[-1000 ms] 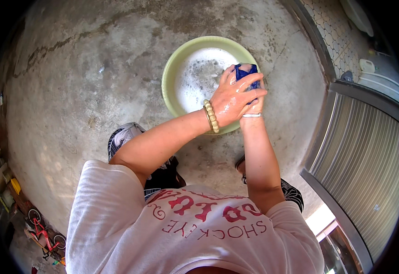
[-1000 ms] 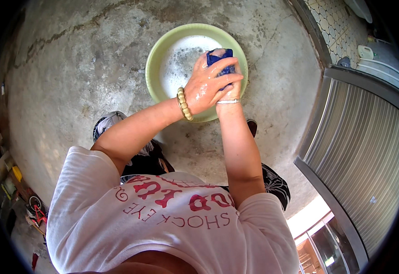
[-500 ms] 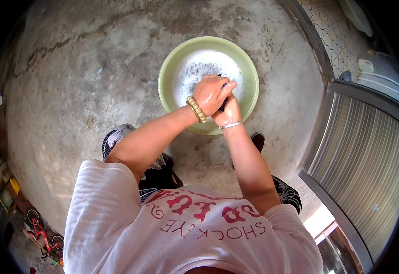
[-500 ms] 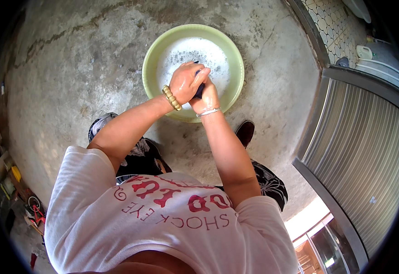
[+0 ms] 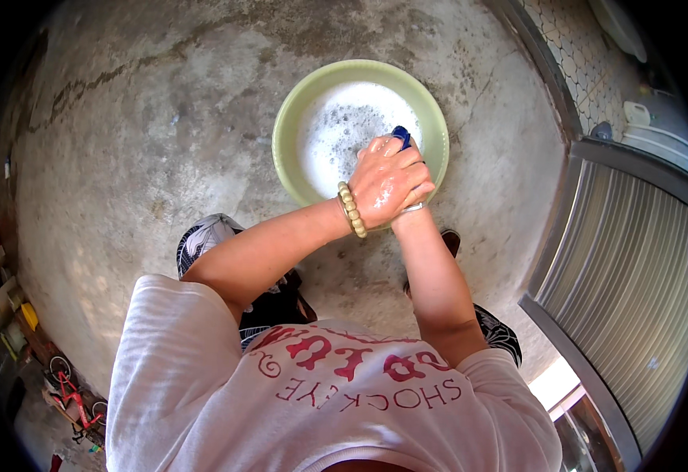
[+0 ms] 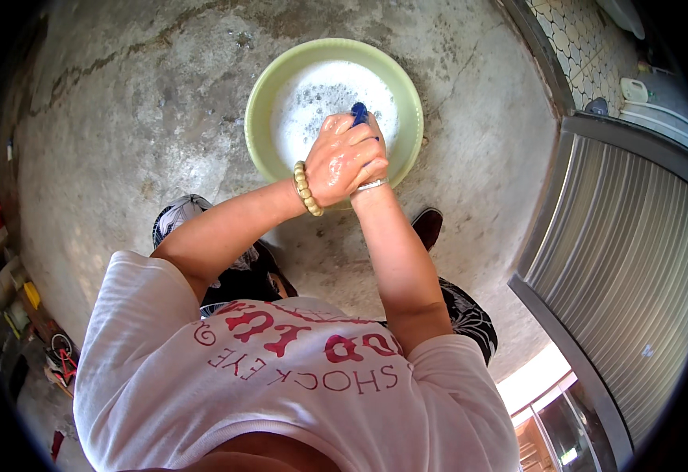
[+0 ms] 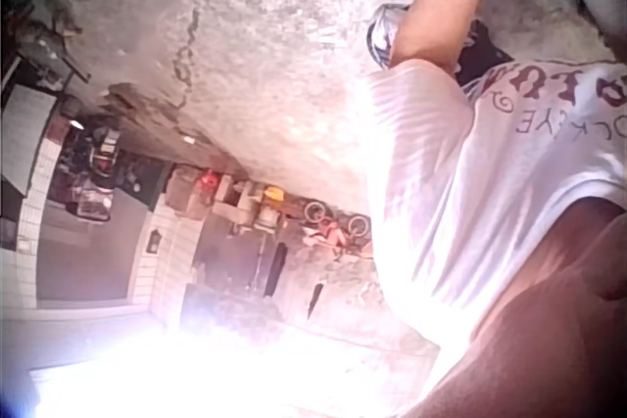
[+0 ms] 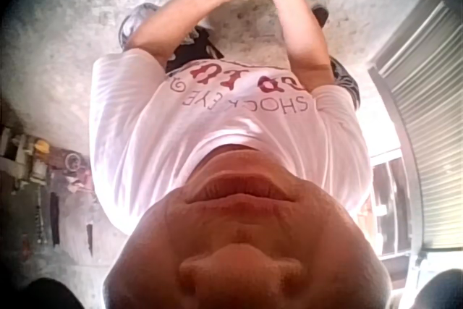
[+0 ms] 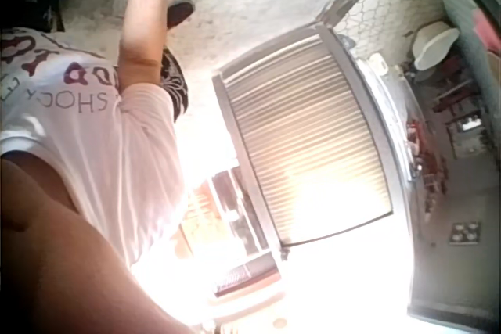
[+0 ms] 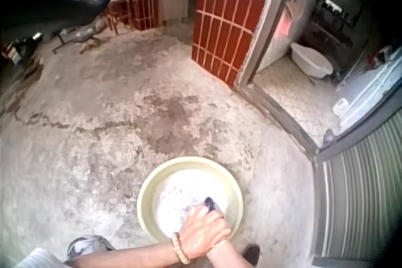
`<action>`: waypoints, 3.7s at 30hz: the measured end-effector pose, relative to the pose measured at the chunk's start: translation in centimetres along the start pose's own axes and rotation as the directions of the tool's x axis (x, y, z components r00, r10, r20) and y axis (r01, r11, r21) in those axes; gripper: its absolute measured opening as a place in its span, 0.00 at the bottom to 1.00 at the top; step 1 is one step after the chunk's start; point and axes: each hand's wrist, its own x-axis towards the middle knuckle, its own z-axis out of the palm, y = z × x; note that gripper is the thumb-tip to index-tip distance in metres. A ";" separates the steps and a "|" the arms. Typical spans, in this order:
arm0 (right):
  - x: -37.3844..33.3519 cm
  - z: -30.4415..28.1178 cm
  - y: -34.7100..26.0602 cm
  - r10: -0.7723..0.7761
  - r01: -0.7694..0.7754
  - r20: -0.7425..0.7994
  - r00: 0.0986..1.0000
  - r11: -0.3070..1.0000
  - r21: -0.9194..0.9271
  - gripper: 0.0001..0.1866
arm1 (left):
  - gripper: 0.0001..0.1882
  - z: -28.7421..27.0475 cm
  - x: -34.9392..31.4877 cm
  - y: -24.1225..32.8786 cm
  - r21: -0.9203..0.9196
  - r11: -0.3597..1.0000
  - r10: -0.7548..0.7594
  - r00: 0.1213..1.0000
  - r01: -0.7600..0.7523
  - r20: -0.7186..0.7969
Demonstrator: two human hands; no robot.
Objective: The person cleans a red window frame and glass using a blue cloth. They wipe the frame and glass, then move to a basin to wash and wring the cloth. After returning to the window, they continue wiping the frame and glass, occasionally moving items on the windowsill to reach different areas.
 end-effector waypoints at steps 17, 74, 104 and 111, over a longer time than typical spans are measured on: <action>-13.0 7.7 -10.3 0.239 -0.337 -0.278 0.930 0.857 -0.391 0.18 | 0.31 -2.1 2.7 0.9 -0.741 -0.476 -0.578 0.466 0.474 0.670; -31.9 49.2 -21.3 -0.023 0.178 0.178 0.984 0.233 -0.956 0.21 | 0.28 -45.6 12.7 23.3 -0.612 0.331 -0.941 0.301 0.718 -0.155; -13.6 79.2 -13.1 0.459 0.533 0.614 0.642 0.308 -0.788 0.26 | 0.23 -86.9 23.0 25.3 -0.409 0.879 -0.411 0.822 0.244 -0.394; 2.3 78.9 -15.3 0.428 0.063 0.134 0.894 0.178 -0.982 0.19 | 0.15 -92.0 33.0 15.8 -0.840 0.507 -0.646 0.558 -0.195 -0.520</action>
